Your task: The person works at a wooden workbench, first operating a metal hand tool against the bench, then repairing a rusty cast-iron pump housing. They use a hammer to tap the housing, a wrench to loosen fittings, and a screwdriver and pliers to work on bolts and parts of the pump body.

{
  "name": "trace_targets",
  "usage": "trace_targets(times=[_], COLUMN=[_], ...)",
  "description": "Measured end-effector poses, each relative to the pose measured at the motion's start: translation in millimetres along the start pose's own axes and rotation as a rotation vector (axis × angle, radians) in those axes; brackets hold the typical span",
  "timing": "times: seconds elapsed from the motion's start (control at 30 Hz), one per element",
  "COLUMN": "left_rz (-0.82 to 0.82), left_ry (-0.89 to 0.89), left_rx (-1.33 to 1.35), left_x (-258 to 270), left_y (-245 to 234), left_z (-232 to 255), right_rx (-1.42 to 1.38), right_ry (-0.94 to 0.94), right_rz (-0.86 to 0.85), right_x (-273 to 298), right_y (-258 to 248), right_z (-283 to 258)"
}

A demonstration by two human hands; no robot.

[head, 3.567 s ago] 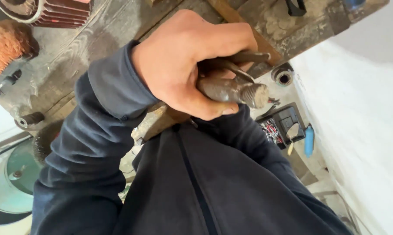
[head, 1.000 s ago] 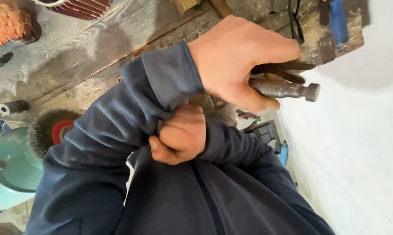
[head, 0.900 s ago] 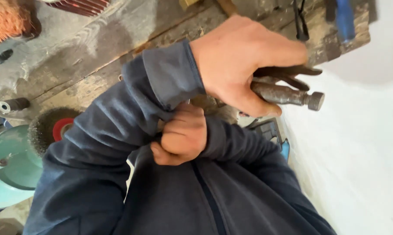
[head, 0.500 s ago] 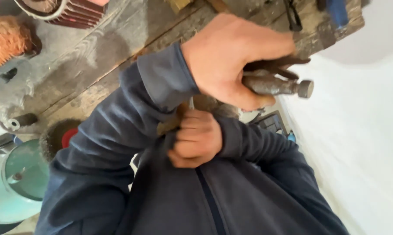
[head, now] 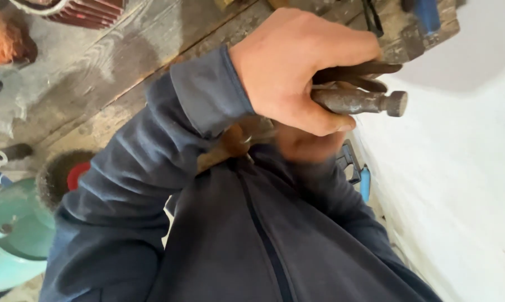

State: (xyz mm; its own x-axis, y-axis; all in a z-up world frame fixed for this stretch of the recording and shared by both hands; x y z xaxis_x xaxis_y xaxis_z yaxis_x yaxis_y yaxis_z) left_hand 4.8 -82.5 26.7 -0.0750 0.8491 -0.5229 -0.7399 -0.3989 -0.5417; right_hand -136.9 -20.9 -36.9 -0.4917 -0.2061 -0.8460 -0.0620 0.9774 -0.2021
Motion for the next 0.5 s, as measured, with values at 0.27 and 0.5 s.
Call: trace_targets(times=[0.27,0.5], left_rz=[-0.048,-0.005], left_ry=[-0.025,0.012], left_rx=[0.067,0.023], left_x=[6.9,9.6], left_y=[8.6,10.5], left_z=[-8.5,-7.4], right_rx=[-0.052,-0.045], right_ry=[0.033,0.086], right_rz=[0.027,0.035], right_x=[20.5,46.6], right_y=[4.6,21.4], right_z=[13.4,32.0])
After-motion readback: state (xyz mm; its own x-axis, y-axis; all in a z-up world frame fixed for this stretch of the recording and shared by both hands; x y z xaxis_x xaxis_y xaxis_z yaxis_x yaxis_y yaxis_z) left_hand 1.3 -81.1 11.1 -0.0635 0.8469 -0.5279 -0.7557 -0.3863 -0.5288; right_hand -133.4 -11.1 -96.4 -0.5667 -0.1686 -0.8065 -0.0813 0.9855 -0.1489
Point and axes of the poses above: each hand's wrist, its own x-axis away from the middle knuckle, its own y-axis out of the palm, z = x × y, the point moved 9 cm from there along -x, towards the middle knuckle
